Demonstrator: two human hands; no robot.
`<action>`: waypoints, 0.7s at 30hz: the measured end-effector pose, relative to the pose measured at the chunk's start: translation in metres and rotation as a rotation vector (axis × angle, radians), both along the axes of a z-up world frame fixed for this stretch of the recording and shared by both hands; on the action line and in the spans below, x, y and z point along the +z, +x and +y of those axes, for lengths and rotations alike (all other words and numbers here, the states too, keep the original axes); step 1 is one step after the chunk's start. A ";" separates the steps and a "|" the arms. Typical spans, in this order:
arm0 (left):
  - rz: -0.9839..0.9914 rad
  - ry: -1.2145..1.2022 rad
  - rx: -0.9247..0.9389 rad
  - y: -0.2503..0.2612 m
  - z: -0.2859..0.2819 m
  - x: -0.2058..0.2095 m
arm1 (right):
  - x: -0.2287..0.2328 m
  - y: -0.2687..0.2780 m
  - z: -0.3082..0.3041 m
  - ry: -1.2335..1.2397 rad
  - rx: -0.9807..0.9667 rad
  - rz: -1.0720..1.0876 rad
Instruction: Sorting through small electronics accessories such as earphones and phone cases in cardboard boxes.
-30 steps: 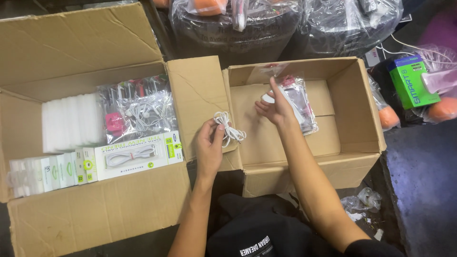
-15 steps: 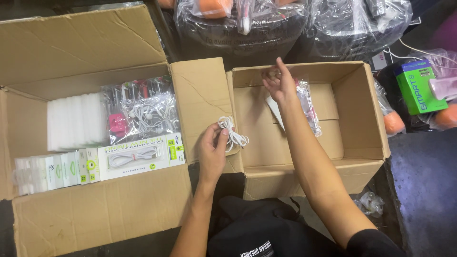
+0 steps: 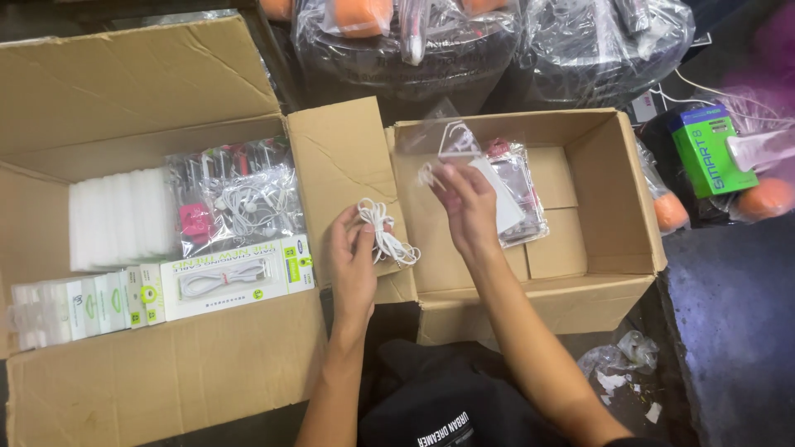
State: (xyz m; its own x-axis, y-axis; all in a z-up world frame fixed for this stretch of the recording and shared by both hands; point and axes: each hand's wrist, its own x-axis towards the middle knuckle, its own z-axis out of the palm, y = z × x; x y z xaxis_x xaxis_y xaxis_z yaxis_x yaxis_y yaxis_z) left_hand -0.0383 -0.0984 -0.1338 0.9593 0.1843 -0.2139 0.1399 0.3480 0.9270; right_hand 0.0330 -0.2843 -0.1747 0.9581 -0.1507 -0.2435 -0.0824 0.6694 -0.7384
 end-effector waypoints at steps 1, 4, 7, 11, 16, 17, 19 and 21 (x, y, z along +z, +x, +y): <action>-0.002 0.000 0.005 -0.001 0.003 0.011 | 0.012 -0.011 0.003 0.000 0.005 -0.002; 0.026 0.022 -0.022 -0.005 0.010 0.031 | 0.047 -0.038 0.007 -0.028 0.041 -0.133; 0.003 -0.021 -0.018 -0.011 0.015 0.043 | 0.075 -0.052 0.011 0.020 0.129 -0.200; 0.035 -0.019 -0.042 -0.020 0.022 0.056 | 0.088 -0.064 0.019 -0.001 0.204 -0.138; -0.088 -0.073 -0.038 -0.023 0.042 0.051 | 0.090 -0.069 0.034 -0.045 0.263 -0.111; -0.096 -0.100 0.004 -0.023 0.047 0.050 | 0.089 -0.070 0.036 -0.055 0.269 -0.103; -0.107 -0.128 0.045 -0.022 0.059 0.055 | 0.091 -0.069 0.041 -0.066 0.276 -0.097; -0.128 -0.074 0.063 -0.021 0.071 0.066 | 0.097 -0.066 0.048 -0.010 0.271 -0.098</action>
State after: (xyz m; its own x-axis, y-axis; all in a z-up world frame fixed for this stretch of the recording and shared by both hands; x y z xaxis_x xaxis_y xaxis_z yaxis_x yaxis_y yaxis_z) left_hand -0.0596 -0.0269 -0.0682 0.9667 0.2329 -0.1059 -0.0019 0.4203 0.9074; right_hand -0.0333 -0.2364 -0.0781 0.9827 0.1120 -0.1473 -0.1849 0.6252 -0.7583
